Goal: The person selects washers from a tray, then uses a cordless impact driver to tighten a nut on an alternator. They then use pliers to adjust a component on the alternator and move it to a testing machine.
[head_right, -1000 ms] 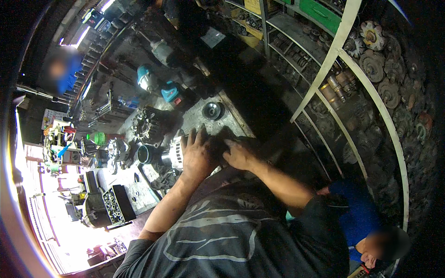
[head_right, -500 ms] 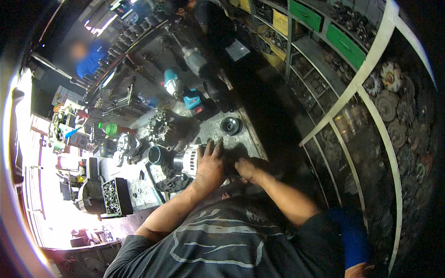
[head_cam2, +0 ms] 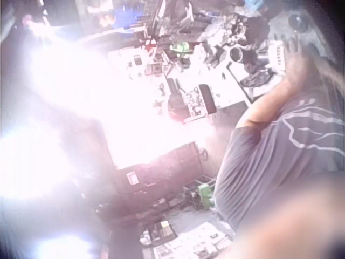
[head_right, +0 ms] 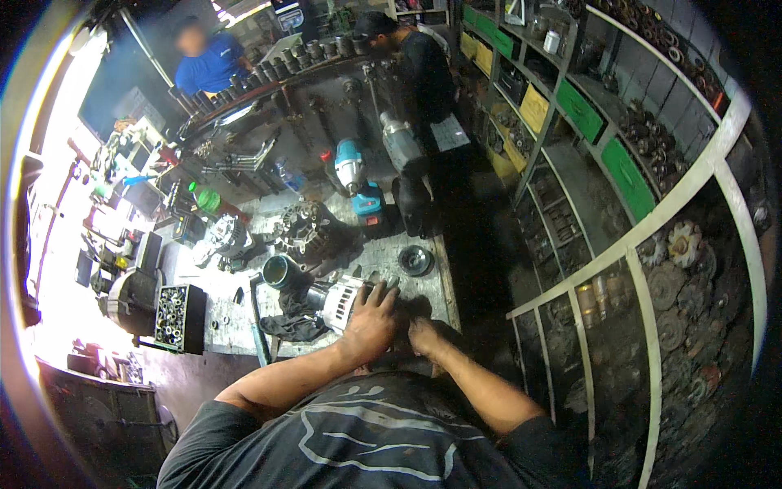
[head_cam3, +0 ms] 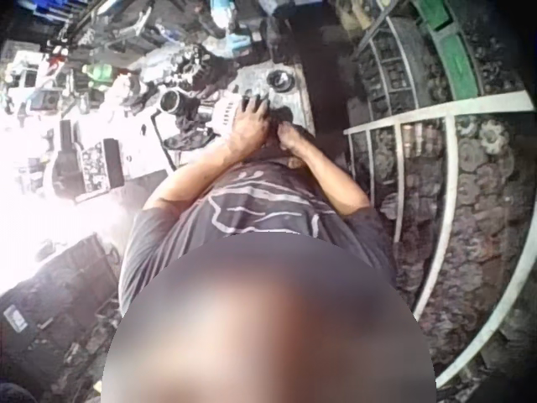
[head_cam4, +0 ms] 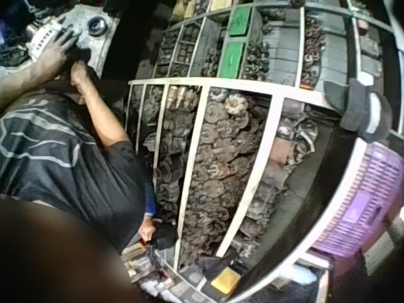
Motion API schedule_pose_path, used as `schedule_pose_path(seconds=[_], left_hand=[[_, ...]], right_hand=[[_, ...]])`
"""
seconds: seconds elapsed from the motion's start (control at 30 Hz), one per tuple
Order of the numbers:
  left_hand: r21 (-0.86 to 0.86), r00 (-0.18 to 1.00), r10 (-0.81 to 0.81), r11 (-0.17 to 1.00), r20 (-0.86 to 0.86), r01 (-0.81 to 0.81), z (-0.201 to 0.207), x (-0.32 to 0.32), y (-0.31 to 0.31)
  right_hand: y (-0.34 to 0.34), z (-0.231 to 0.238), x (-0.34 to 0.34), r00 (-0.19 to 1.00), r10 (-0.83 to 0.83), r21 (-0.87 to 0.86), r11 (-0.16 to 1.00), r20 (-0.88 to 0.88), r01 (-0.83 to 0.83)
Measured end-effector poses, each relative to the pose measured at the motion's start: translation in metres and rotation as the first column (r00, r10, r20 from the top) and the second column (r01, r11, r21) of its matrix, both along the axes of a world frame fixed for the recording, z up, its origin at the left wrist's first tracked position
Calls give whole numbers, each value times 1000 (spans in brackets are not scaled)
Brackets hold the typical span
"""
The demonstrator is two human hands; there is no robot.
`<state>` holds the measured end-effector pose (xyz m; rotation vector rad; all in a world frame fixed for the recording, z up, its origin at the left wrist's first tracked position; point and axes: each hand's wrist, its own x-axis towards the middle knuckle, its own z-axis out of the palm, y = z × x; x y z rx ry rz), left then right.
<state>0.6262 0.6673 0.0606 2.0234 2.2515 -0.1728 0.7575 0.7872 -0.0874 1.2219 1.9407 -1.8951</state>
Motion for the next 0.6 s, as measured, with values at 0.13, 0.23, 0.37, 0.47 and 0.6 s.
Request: schedule_pose_path(seconds=[0.13,0.23,0.37,0.47,0.6], left_hand=[[109,1000,4,994,19,-6,10,-1,-3],[230,996,53,971,75,-69,15,-3,-18],[429,904,265,811,336,-397,14,0,-76],[493,747,467,562,473,-664,4,21,-130],[451,579,622,373,528,-811,-12,49,-182]], right_hand=[[62,67,-4,882,442,620,649,165,-441],[130,131,-34,902,82,504,849,-423,159],[185,168,-123,903,164,768,598,-398,230],[202,156,-175,824,254,694,688,-506,214],[208,133,-207,551,187,509,689,-813,516]])
